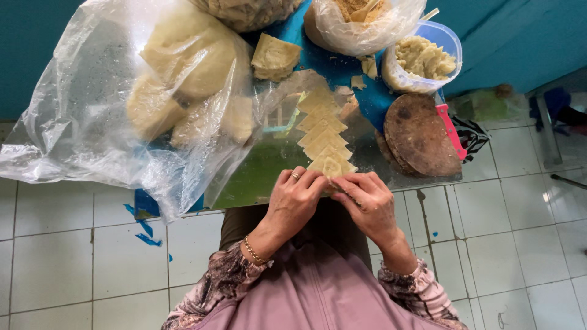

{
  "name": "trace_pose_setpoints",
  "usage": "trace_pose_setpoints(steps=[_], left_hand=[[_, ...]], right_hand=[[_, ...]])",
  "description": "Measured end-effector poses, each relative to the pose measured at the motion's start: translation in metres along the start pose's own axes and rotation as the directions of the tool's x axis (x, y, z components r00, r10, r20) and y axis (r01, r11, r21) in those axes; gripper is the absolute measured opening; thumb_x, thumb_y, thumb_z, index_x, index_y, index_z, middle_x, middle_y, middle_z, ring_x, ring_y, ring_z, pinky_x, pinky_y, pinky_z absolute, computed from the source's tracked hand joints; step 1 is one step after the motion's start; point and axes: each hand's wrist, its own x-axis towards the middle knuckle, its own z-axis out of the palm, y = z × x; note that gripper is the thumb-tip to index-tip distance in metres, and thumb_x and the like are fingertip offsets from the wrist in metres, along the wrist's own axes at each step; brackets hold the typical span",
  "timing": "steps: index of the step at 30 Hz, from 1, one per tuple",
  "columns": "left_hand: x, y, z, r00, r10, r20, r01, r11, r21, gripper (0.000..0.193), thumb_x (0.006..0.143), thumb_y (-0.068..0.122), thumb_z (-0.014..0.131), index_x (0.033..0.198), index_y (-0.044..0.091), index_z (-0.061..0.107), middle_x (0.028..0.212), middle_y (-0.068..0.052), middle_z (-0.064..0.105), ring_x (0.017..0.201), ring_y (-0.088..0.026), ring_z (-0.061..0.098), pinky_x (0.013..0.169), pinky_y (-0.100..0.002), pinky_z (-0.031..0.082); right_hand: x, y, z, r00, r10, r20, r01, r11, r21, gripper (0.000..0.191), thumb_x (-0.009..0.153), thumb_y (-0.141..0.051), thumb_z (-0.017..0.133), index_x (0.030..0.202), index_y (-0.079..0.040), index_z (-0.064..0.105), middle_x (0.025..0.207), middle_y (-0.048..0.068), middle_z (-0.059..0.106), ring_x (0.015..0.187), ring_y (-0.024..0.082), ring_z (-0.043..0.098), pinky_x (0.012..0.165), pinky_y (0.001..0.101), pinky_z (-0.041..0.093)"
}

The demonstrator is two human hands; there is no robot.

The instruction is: The person sits at a small metal table folding square pieces of dough with filling into triangular pastries, pressing the edges closed by hand and placing each finished piece in a row on the table. They occasionally reach into a plastic bag of brown filling and a container of pale filling to supply the dough pieces.

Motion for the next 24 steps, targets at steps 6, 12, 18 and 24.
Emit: trace_pose_setpoints(steps=[6, 12, 18, 24], left_hand=[[0.002, -0.002, -0.005, 1.0, -0.001, 0.019, 0.002, 0.997, -0.082, 0.016, 0.086, 0.016, 0.073, 0.099, 0.011, 0.067, 0.102, -0.001, 0.066, 0.094, -0.023, 0.061, 0.079, -0.039, 0.046], [0.004, -0.012, -0.006, 0.994, 0.05, 0.099, -0.043, 0.996, -0.075, 0.018, 0.083, 0.002, 0.066, 0.099, 0.01, 0.066, 0.102, -0.003, 0.065, 0.095, -0.024, 0.061, 0.083, -0.037, 0.048], [0.005, -0.009, 0.0, 0.998, 0.002, 0.061, 0.003, 0.997, -0.077, 0.021, 0.081, -0.002, 0.062, 0.099, 0.01, 0.064, 0.098, -0.004, 0.065, 0.093, -0.026, 0.061, 0.081, -0.038, 0.049], [0.018, -0.004, 0.004, 0.995, -0.098, 0.012, 0.098, 0.988, -0.12, 0.011, 0.084, 0.004, 0.069, 0.093, 0.01, 0.066, 0.091, -0.007, 0.062, 0.09, -0.029, 0.062, 0.078, -0.041, 0.052]], right_hand=[[0.012, 0.014, -0.006, 0.985, -0.142, 0.093, 0.143, 0.99, -0.006, 0.027, 0.083, -0.014, 0.08, 0.11, -0.011, 0.077, 0.1, 0.002, 0.072, 0.087, 0.024, 0.065, 0.076, 0.038, 0.05], [0.02, 0.034, -0.015, 0.951, -0.244, 0.19, 0.225, 0.967, 0.116, 0.033, 0.08, -0.01, 0.077, 0.113, -0.012, 0.078, 0.102, 0.004, 0.071, 0.088, 0.026, 0.063, 0.078, 0.0373, 0.053], [0.021, 0.038, 0.003, 0.986, -0.027, 0.165, -0.013, 0.971, 0.238, 0.02, 0.083, -0.004, 0.077, 0.101, -0.011, 0.078, 0.096, 0.005, 0.07, 0.09, 0.025, 0.065, 0.077, 0.035, 0.055], [0.023, 0.023, 0.012, 0.983, 0.167, 0.071, -0.179, 0.954, 0.241, 0.015, 0.081, -0.004, 0.077, 0.095, -0.008, 0.077, 0.091, 0.007, 0.072, 0.084, 0.024, 0.068, 0.073, 0.0333, 0.055]])
